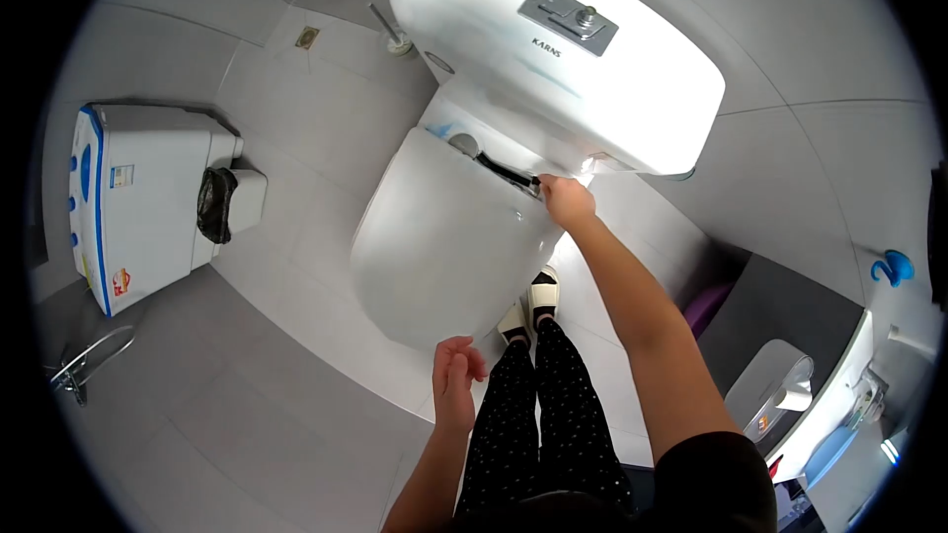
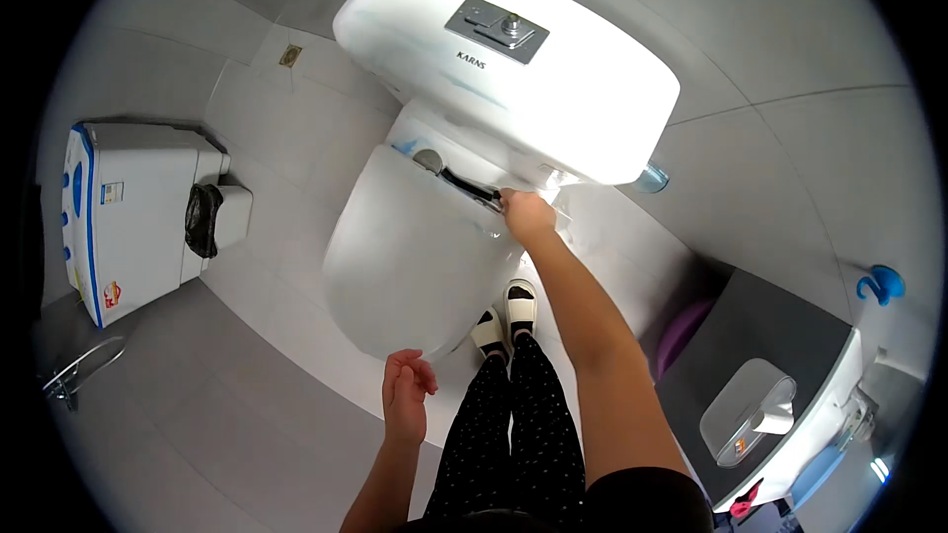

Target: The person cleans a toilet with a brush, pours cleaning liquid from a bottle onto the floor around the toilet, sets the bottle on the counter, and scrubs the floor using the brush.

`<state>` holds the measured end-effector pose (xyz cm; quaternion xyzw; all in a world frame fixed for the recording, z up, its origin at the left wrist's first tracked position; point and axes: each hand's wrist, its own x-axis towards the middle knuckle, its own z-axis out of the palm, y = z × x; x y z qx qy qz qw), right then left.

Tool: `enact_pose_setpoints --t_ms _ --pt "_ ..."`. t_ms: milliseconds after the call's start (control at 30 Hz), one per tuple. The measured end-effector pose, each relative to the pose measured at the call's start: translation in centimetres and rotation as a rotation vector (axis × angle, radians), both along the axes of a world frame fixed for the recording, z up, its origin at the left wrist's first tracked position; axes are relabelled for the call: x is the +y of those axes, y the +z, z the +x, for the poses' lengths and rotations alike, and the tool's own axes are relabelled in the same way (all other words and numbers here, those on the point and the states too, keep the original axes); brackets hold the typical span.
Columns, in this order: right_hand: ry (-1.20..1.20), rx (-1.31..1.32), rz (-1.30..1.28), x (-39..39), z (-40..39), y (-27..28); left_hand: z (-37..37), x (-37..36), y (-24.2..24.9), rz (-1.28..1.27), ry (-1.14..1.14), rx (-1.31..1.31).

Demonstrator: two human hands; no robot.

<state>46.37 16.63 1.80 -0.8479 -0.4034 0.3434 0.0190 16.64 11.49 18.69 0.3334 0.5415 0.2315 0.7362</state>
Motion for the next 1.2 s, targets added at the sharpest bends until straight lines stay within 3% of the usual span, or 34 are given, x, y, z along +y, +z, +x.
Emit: enact_pose_setpoints --t_ms 200,333,400,600,667,733,933,1033,1200 --pt "0.033 -0.185 0.111 -3.3 1.2 0.5 -0.5 -1.2 -0.3 -0.019 -0.041 0.006" --pt "0.094 -0.056 0.058 1.8 -0.5 2.4 -0.5 -1.6 -0.3 -0.041 -0.028 0.031" --pt "0.233 -0.048 0.009 2.5 -1.1 2.2 -0.8 -1.6 -0.2 -0.052 -0.032 0.041" --pt "-0.011 -0.124 0.018 0.7 0.7 1.3 -0.6 -1.1 -0.1 -0.013 -0.013 0.034" --pt "0.007 -0.107 -0.012 -0.2 0.4 2.4 -0.8 -1.1 -0.1 -0.020 -0.002 0.049" --pt "0.211 -0.048 -0.013 -0.5 -0.1 2.5 -0.8 -1.3 -0.4 -0.027 -0.001 0.032" --pt "0.073 -0.126 -0.087 -0.1 1.2 2.7 -0.3 -1.5 0.1 -0.029 -0.003 0.031" --pt "0.169 -0.125 -0.082 0.4 1.4 4.9 -0.1 -1.7 0.4 -0.028 -0.013 0.014" --pt "0.599 -0.225 -0.127 4.1 0.0 7.4 -0.2 -1.7 0.7 -0.027 0.017 0.005"
